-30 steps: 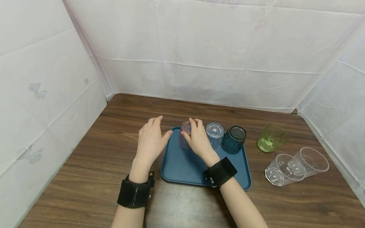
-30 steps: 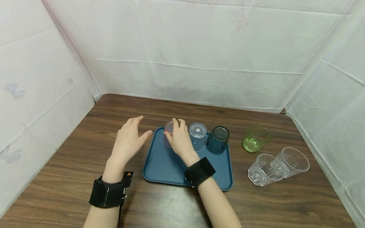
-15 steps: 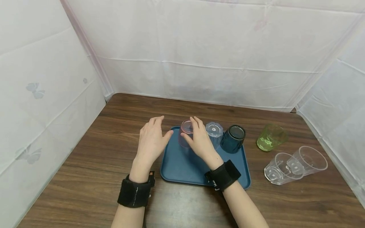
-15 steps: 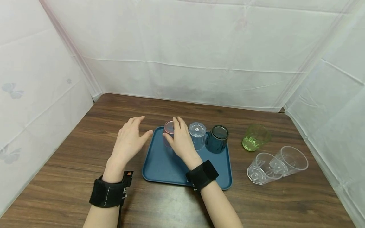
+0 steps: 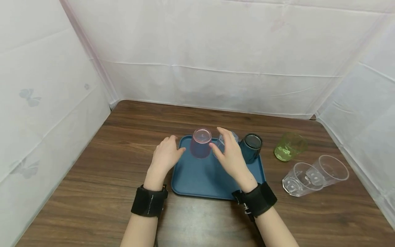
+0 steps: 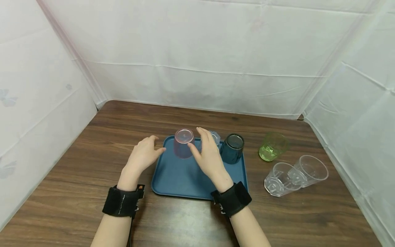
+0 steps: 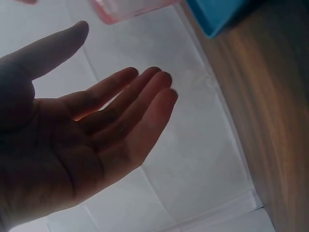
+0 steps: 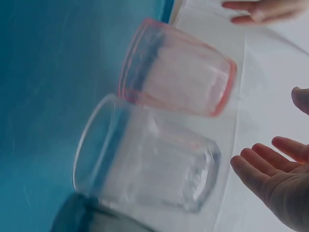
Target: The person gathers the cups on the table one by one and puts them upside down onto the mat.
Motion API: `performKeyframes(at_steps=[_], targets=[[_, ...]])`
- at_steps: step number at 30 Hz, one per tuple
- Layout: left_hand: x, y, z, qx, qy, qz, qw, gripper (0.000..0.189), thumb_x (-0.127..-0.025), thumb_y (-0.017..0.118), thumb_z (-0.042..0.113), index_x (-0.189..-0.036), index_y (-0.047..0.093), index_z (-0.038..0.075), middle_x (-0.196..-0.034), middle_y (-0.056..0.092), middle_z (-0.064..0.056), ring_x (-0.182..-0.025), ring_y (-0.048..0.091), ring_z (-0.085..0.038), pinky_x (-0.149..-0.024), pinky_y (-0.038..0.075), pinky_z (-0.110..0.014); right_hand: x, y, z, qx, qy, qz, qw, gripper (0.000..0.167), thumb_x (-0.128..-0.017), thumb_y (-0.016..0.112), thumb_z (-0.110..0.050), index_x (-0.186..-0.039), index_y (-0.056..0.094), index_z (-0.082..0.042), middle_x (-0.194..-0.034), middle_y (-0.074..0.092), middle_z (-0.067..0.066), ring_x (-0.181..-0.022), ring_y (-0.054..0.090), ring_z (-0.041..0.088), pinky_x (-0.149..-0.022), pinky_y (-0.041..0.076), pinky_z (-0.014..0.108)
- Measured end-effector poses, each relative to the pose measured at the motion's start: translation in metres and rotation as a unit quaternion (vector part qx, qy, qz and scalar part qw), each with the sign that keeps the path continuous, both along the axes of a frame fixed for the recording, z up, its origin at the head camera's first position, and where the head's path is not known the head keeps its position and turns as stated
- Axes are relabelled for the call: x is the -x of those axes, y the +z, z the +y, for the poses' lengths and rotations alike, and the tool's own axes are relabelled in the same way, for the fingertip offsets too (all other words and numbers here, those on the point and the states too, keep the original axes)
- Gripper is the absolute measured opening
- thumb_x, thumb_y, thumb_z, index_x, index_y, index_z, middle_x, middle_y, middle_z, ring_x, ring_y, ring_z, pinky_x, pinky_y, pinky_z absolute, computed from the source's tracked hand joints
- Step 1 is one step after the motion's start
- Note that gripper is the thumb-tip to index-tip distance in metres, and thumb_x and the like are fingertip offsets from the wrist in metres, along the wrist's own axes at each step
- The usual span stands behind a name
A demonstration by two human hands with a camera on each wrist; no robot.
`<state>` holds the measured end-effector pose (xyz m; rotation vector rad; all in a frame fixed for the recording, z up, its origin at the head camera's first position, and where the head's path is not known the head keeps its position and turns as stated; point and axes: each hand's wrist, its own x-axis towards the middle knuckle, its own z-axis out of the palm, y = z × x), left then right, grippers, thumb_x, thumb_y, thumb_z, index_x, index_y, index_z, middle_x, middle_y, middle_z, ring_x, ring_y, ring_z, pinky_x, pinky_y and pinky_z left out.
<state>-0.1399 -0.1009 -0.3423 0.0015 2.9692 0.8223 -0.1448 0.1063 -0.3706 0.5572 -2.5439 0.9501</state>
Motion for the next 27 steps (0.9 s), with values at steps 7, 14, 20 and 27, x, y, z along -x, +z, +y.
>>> performKeyframes(at_steps=[7, 14, 20, 27], targets=[[0.005, -0.011, -0.003, 0.037, -0.003, -0.053, 0.9979, 0.05, -0.085, 0.062, 0.025, -0.118, 0.049, -0.011, -0.107, 0.058, -0.026, -0.094, 0.058, -0.041, -0.077, 0.048, -0.05, -0.008, 0.009, 0.027, 0.006, -0.027, 0.047, 0.9985, 0.053, -0.088, 0.059, -0.022, -0.133, 0.039, -0.002, -0.129, 0.045, 0.015, -0.12, 0.044, 0.025, -0.096, 0.04, 0.042], [0.01, -0.02, -0.002, 0.047, -0.01, -0.097, 0.9941, 0.047, -0.084, 0.064, 0.025, -0.114, 0.052, -0.009, -0.104, 0.06, -0.025, -0.092, 0.059, -0.039, -0.076, 0.048, -0.047, -0.017, 0.012, 0.062, 0.0, -0.08, 0.07, 0.9943, 0.053, -0.087, 0.062, -0.019, -0.132, 0.041, -0.001, -0.127, 0.046, 0.019, -0.11, 0.049, 0.03, -0.089, 0.041, 0.043], [0.011, -0.026, -0.001, 0.051, -0.017, -0.119, 0.9915, 0.046, -0.084, 0.064, 0.024, -0.115, 0.053, -0.008, -0.105, 0.06, -0.024, -0.09, 0.06, -0.036, -0.073, 0.049, -0.045, -0.028, 0.013, 0.093, -0.002, -0.135, 0.071, 0.9883, 0.052, -0.086, 0.063, -0.017, -0.131, 0.043, 0.0, -0.126, 0.046, 0.022, -0.109, 0.048, 0.035, -0.088, 0.039, 0.047], [0.013, -0.031, 0.0, 0.061, -0.024, -0.131, 0.9893, 0.048, -0.083, 0.065, 0.023, -0.118, 0.052, -0.007, -0.109, 0.06, -0.024, -0.093, 0.059, -0.036, -0.075, 0.049, -0.045, -0.036, 0.008, 0.122, -0.004, -0.187, 0.09, 0.9783, 0.05, -0.083, 0.066, -0.013, -0.126, 0.047, 0.002, -0.122, 0.049, 0.024, -0.114, 0.046, 0.039, -0.089, 0.038, 0.051]])
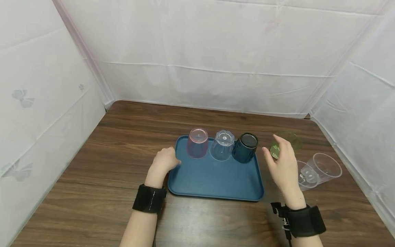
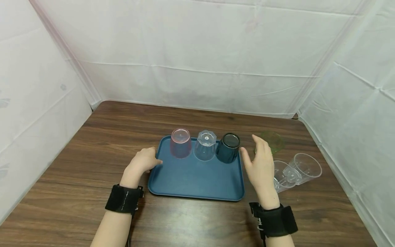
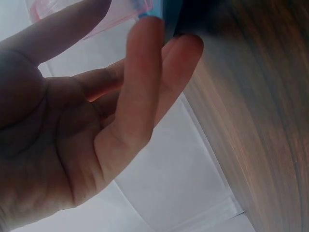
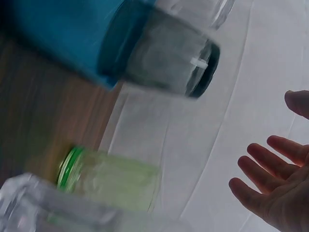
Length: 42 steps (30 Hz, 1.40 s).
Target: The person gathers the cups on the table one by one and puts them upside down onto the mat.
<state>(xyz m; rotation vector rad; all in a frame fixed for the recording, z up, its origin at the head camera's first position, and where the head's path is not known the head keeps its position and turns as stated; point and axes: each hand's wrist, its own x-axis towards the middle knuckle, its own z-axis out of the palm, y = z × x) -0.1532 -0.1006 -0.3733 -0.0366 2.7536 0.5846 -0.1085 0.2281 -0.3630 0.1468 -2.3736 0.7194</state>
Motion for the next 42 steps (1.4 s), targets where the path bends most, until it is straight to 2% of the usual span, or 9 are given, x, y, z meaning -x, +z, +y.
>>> performKeyframes(at_steps=[3, 7, 10, 14, 18, 22, 28, 36, 42], targets=[[0.0, -0.001, 0.001, 0.0, -0.005, 0.003, 1.0, 0.047, -0.083, 0.064, 0.019, -0.119, 0.05, -0.008, -0.107, 0.06, -0.024, -0.089, 0.059, -0.033, -0.073, 0.049, -0.043, -0.004, -0.003, 0.011, -0.014, -0.025, -0.005, 0.9996, 0.05, -0.082, 0.066, -0.013, -0.125, 0.048, 0.003, -0.12, 0.05, 0.025, -0.109, 0.047, 0.041, -0.086, 0.038, 0.053], [0.0, -0.001, 0.001, 0.0, -0.01, 0.009, 0.9999, 0.041, -0.084, 0.058, 0.009, -0.12, 0.049, -0.011, -0.104, 0.059, -0.025, -0.08, 0.056, -0.031, -0.061, 0.048, -0.036, -0.01, -0.006, 0.025, -0.047, -0.043, -0.012, 0.9979, 0.052, -0.08, 0.068, -0.014, -0.124, 0.048, 0.005, -0.117, 0.05, 0.028, -0.104, 0.047, 0.045, -0.083, 0.037, 0.055], [0.0, -0.002, 0.002, -0.001, -0.011, 0.005, 0.9999, 0.04, -0.086, 0.052, 0.003, -0.122, 0.046, -0.011, -0.106, 0.057, -0.027, -0.074, 0.055, -0.03, -0.051, 0.046, -0.031, -0.013, -0.008, 0.034, -0.078, -0.053, -0.005, 0.9955, 0.054, -0.077, 0.07, -0.017, -0.122, 0.05, 0.006, -0.115, 0.052, 0.028, -0.103, 0.047, 0.046, -0.085, 0.036, 0.055], [0.0, -0.002, 0.003, -0.006, -0.011, -0.005, 0.9999, 0.042, -0.088, 0.048, 0.002, -0.126, 0.042, -0.012, -0.111, 0.054, -0.03, -0.063, 0.057, -0.027, -0.043, 0.044, -0.027, -0.017, -0.013, 0.046, -0.109, -0.063, -0.001, 0.9921, 0.058, -0.074, 0.072, -0.023, -0.12, 0.051, 0.007, -0.112, 0.053, 0.029, -0.103, 0.048, 0.045, -0.087, 0.035, 0.054], [0.0, -0.003, 0.003, -0.009, -0.005, -0.01, 0.9999, 0.042, -0.088, 0.047, 0.002, -0.128, 0.04, -0.012, -0.112, 0.053, -0.032, -0.049, 0.056, -0.021, -0.039, 0.043, -0.024, -0.024, -0.019, 0.055, -0.117, -0.066, -0.024, 0.9906, 0.06, -0.074, 0.072, -0.027, -0.12, 0.052, 0.006, -0.112, 0.053, 0.028, -0.103, 0.048, 0.045, -0.086, 0.034, 0.057], [-0.001, -0.004, 0.002, -0.006, -0.002, -0.01, 0.9999, 0.041, -0.089, 0.045, 0.002, -0.128, 0.041, -0.012, -0.113, 0.053, -0.032, -0.041, 0.055, -0.016, -0.037, 0.042, -0.022, -0.029, -0.022, 0.063, -0.122, -0.069, -0.055, 0.9886, 0.062, -0.074, 0.071, -0.032, -0.122, 0.051, 0.004, -0.116, 0.052, 0.027, -0.106, 0.046, 0.045, -0.088, 0.032, 0.061], [-0.003, -0.006, 0.001, -0.006, -0.01, -0.008, 0.9999, 0.04, -0.089, 0.045, 0.0, -0.126, 0.042, -0.012, -0.113, 0.053, -0.031, -0.044, 0.054, -0.018, -0.038, 0.042, -0.023, -0.035, -0.026, 0.073, -0.131, -0.072, -0.106, 0.9831, 0.066, -0.078, 0.067, -0.04, -0.126, 0.048, 0.001, -0.121, 0.048, 0.027, -0.107, 0.043, 0.048, -0.09, 0.028, 0.063], [-0.002, -0.009, 0.002, 0.0, -0.016, -0.013, 0.9998, 0.042, -0.089, 0.046, 0.0, -0.128, 0.04, -0.012, -0.113, 0.053, -0.031, -0.051, 0.054, -0.021, -0.04, 0.042, -0.025, -0.039, -0.032, 0.077, -0.134, -0.07, -0.109, 0.9825, 0.067, -0.076, 0.068, -0.041, -0.125, 0.049, 0.0, -0.123, 0.047, 0.026, -0.106, 0.045, 0.048, -0.08, 0.033, 0.065], [0.0, -0.008, 0.0, -0.008, -0.016, -0.022, 0.9996, 0.045, -0.089, 0.045, 0.0, -0.132, 0.036, -0.011, -0.116, 0.05, -0.032, -0.051, 0.055, -0.021, -0.04, 0.043, -0.023, -0.037, -0.032, 0.079, -0.145, -0.067, -0.114, 0.9806, 0.065, -0.076, 0.069, -0.039, -0.126, 0.049, -0.003, -0.124, 0.047, 0.024, -0.108, 0.043, 0.048, -0.078, 0.032, 0.065]])
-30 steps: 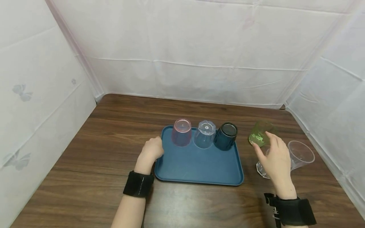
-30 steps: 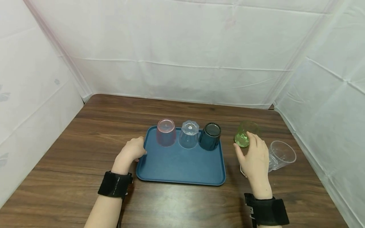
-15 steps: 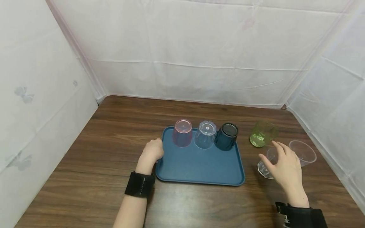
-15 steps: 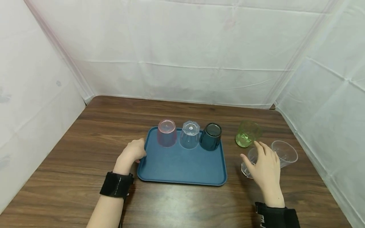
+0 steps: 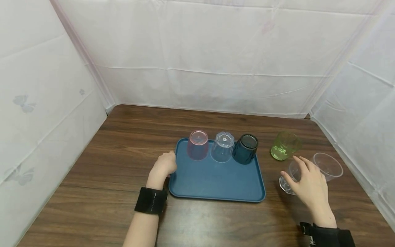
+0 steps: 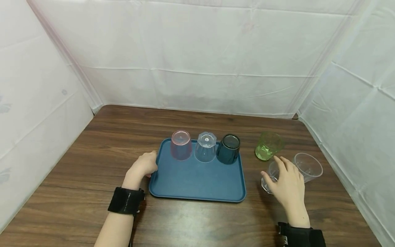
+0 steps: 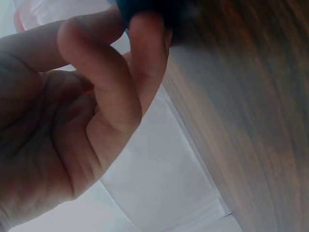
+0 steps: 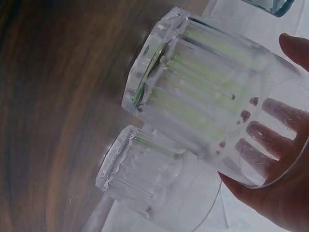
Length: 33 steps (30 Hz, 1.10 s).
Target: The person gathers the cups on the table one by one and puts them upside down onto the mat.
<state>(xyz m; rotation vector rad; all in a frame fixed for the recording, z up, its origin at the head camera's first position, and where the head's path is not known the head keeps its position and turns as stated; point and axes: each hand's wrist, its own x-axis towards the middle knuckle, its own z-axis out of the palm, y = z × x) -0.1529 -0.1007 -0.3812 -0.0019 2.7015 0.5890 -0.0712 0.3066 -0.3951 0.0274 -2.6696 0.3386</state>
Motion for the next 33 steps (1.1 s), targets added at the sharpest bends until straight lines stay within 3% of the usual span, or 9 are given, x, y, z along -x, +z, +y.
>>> performKeyframes(at_steps=[20, 33], targets=[[0.0007, -0.0023, -0.0009, 0.002, -0.002, 0.001, 1.0, 0.047, -0.087, 0.047, 0.0, -0.13, 0.035, -0.013, -0.111, 0.052, -0.034, -0.045, 0.055, -0.018, -0.038, 0.04, -0.022, 0.0004, -0.0007, -0.0005, -0.001, -0.011, -0.008, 0.9999, 0.055, -0.078, 0.066, -0.038, -0.12, 0.053, -0.005, -0.119, 0.048, 0.022, -0.106, 0.042, 0.046, -0.075, 0.032, 0.062], [0.002, -0.0047, -0.0005, 0.006, 0.0, -0.004, 1.0, 0.047, -0.087, 0.048, 0.0, -0.131, 0.034, -0.012, -0.113, 0.051, -0.033, -0.071, 0.054, -0.03, -0.04, 0.042, -0.025, 0.0022, -0.0025, -0.0005, -0.005, -0.021, -0.012, 0.9997, 0.057, -0.078, 0.066, -0.038, -0.122, 0.052, -0.006, -0.123, 0.046, 0.023, -0.108, 0.041, 0.047, -0.073, 0.035, 0.062]])
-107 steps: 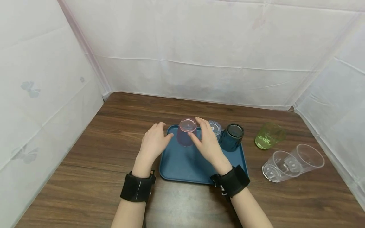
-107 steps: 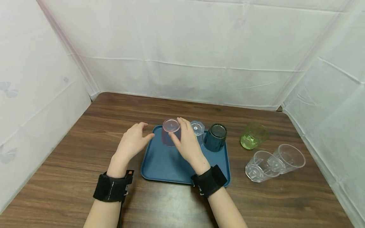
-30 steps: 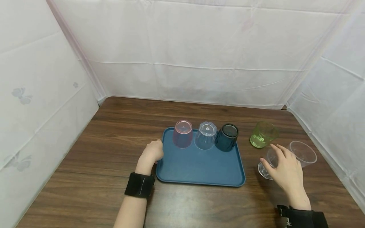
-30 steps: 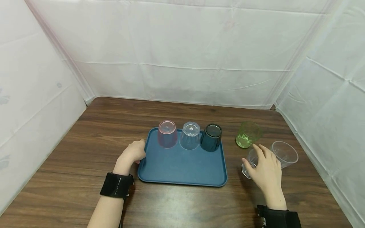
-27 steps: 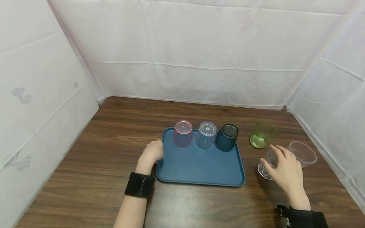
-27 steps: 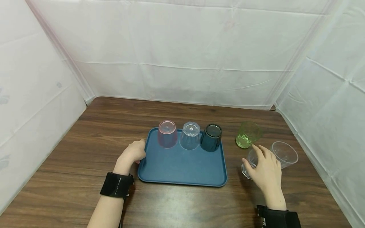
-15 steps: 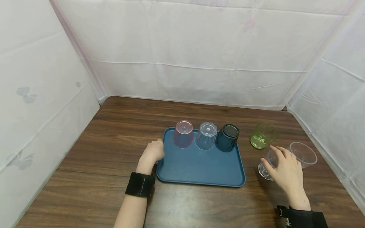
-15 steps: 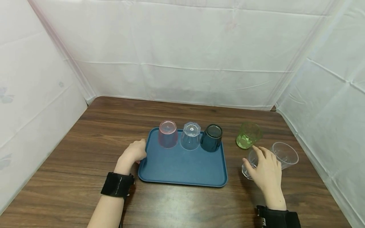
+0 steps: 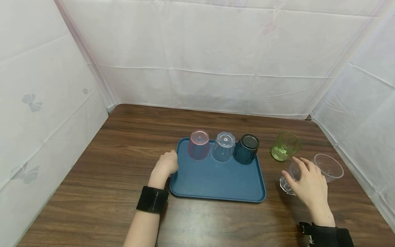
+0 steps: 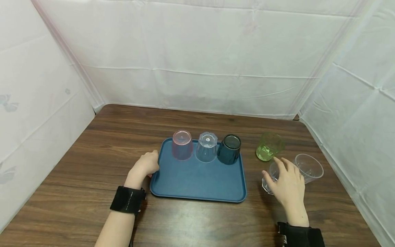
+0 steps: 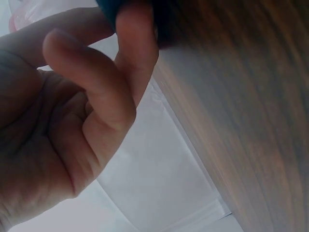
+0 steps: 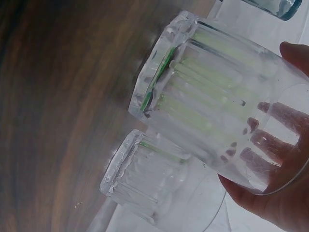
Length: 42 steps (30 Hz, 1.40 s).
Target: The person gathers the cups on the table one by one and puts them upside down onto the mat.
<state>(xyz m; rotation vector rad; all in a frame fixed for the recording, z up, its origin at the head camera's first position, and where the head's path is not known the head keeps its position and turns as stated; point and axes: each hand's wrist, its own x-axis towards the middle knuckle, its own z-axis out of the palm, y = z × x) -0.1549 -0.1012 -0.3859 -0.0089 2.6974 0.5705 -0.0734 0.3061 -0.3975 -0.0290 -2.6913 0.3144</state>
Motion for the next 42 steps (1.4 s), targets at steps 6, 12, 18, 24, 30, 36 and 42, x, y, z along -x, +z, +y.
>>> performKeyframes(at_steps=[6, 12, 18, 24, 30, 36, 42], targets=[[-0.0001, -0.0004, 0.0006, 0.006, 0.001, 0.001, 1.0, 0.047, -0.088, 0.047, 0.001, -0.131, 0.034, -0.012, -0.113, 0.052, -0.032, -0.076, 0.056, -0.032, -0.042, 0.044, -0.027, 0.0003, 0.0016, -0.0021, 0.004, -0.009, -0.012, 0.9999, 0.054, -0.081, 0.063, -0.038, -0.122, 0.052, -0.005, -0.121, 0.046, 0.022, -0.107, 0.041, 0.046, -0.075, 0.034, 0.062], [0.0002, -0.0017, 0.0018, 0.029, -0.011, 0.017, 0.9994, 0.044, -0.087, 0.049, 0.002, -0.127, 0.039, -0.013, -0.11, 0.055, -0.03, -0.092, 0.057, -0.036, -0.063, 0.049, -0.037, 0.0004, 0.003, -0.0031, 0.005, -0.013, -0.017, 0.9998, 0.053, -0.083, 0.061, -0.04, -0.122, 0.052, -0.005, -0.121, 0.046, 0.023, -0.107, 0.04, 0.048, -0.076, 0.033, 0.062], [0.0008, -0.0011, 0.0021, 0.028, -0.011, 0.016, 0.9994, 0.043, -0.087, 0.05, 0.002, -0.126, 0.039, -0.013, -0.108, 0.055, -0.03, -0.089, 0.057, -0.035, -0.061, 0.048, -0.036, 0.0003, 0.0033, -0.0037, 0.013, -0.017, -0.009, 0.9997, 0.053, -0.084, 0.059, -0.04, -0.122, 0.052, -0.003, -0.12, 0.046, 0.025, -0.105, 0.041, 0.047, -0.076, 0.033, 0.062], [0.0005, -0.0003, 0.0022, 0.024, -0.012, 0.018, 0.9995, 0.044, -0.087, 0.05, 0.002, -0.127, 0.039, -0.013, -0.109, 0.055, -0.03, -0.09, 0.057, -0.035, -0.063, 0.048, -0.037, 0.0004, 0.004, -0.0038, 0.018, -0.018, 0.002, 0.9997, 0.053, -0.084, 0.06, -0.039, -0.121, 0.052, -0.002, -0.118, 0.046, 0.026, -0.102, 0.041, 0.049, -0.077, 0.033, 0.062], [0.001, -0.0007, 0.0017, 0.021, -0.01, 0.018, 0.9996, 0.044, -0.087, 0.05, 0.002, -0.127, 0.038, -0.013, -0.109, 0.055, -0.03, -0.089, 0.056, -0.035, -0.061, 0.048, -0.036, 0.0002, 0.006, -0.0044, 0.03, -0.024, 0.005, 0.9993, 0.053, -0.085, 0.059, -0.039, -0.123, 0.051, -0.002, -0.117, 0.045, 0.027, -0.103, 0.04, 0.05, -0.079, 0.032, 0.062], [0.0004, -0.0008, 0.0007, 0.013, -0.008, 0.012, 0.9998, 0.046, -0.088, 0.049, 0.002, -0.129, 0.036, -0.012, -0.11, 0.054, -0.031, -0.082, 0.056, -0.033, -0.051, 0.046, -0.031, -0.0004, 0.0084, -0.0063, 0.053, -0.033, 0.005, 0.998, 0.052, -0.086, 0.058, -0.037, -0.124, 0.05, -0.003, -0.119, 0.044, 0.027, -0.105, 0.039, 0.05, -0.08, 0.032, 0.062], [-0.0001, -0.0005, -0.0029, -0.011, -0.003, -0.001, 0.9999, 0.051, -0.087, 0.047, 0.0, -0.134, 0.031, -0.011, -0.107, 0.054, -0.032, -0.046, 0.055, -0.02, -0.038, 0.041, -0.023, 0.0001, 0.0084, -0.0073, 0.073, -0.039, -0.002, 0.9966, 0.052, -0.088, 0.055, -0.037, -0.127, 0.048, -0.003, -0.121, 0.042, 0.028, -0.107, 0.038, 0.05, -0.079, 0.032, 0.062]])
